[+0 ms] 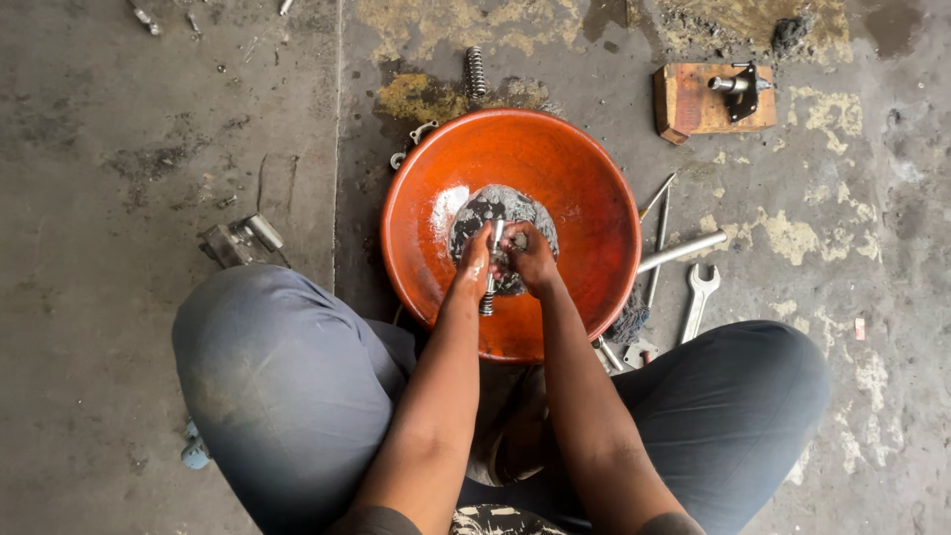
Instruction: The person sits on the floor and scrubs a metal mechanical part with a wire brush inside an orange basin filled with liquid. The person then places the part on the floor and scrubs a metal spring in the same manner.
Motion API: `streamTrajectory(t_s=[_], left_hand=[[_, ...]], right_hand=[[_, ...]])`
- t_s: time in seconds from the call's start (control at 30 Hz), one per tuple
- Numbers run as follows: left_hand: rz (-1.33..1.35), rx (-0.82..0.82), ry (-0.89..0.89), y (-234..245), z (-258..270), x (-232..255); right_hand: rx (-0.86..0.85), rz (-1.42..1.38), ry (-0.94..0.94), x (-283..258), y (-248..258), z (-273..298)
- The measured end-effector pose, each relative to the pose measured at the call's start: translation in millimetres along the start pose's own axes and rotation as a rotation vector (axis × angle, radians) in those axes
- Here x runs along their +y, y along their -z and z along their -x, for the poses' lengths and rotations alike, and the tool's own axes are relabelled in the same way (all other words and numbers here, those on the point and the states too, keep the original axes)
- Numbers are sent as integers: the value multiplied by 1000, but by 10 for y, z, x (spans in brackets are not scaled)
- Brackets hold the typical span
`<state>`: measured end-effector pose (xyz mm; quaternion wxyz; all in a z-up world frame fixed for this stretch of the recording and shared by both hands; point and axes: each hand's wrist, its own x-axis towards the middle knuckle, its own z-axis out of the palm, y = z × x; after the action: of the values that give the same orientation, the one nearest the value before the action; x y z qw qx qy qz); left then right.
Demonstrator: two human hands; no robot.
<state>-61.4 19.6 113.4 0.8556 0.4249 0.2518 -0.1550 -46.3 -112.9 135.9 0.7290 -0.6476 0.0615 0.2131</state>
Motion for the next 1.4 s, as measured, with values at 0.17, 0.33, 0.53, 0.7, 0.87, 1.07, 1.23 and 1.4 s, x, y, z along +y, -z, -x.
streamTrajectory(t_s=[0.17,0.33,0.53,0.7,0.87,1.07,1.23,1.4], left_hand=[[99,-15,-21,-205,157,352],[133,-60,-78,-184,38,224],[148,-43,-167,-188,240,517],[105,-2,-122,-237,147,520],[-70,-39,-7,-224,-60,210],[-118,-244,-120,50,-519,-422],[-182,-230,-83,-147,-273,-194],[-97,-164,-91,-314,248,313]], right_hand=[[518,964,78,645,486,-65],[312,1342,132,1197,288,24],[120,324,-482,868,539,-151],[73,-570,-9,-51,425,-249],[98,469,372,-530,-287,6],[449,889,285,-482,-272,71],[675,388,-199,-447,3,-13],[641,1092,-165,180,254,-4]])
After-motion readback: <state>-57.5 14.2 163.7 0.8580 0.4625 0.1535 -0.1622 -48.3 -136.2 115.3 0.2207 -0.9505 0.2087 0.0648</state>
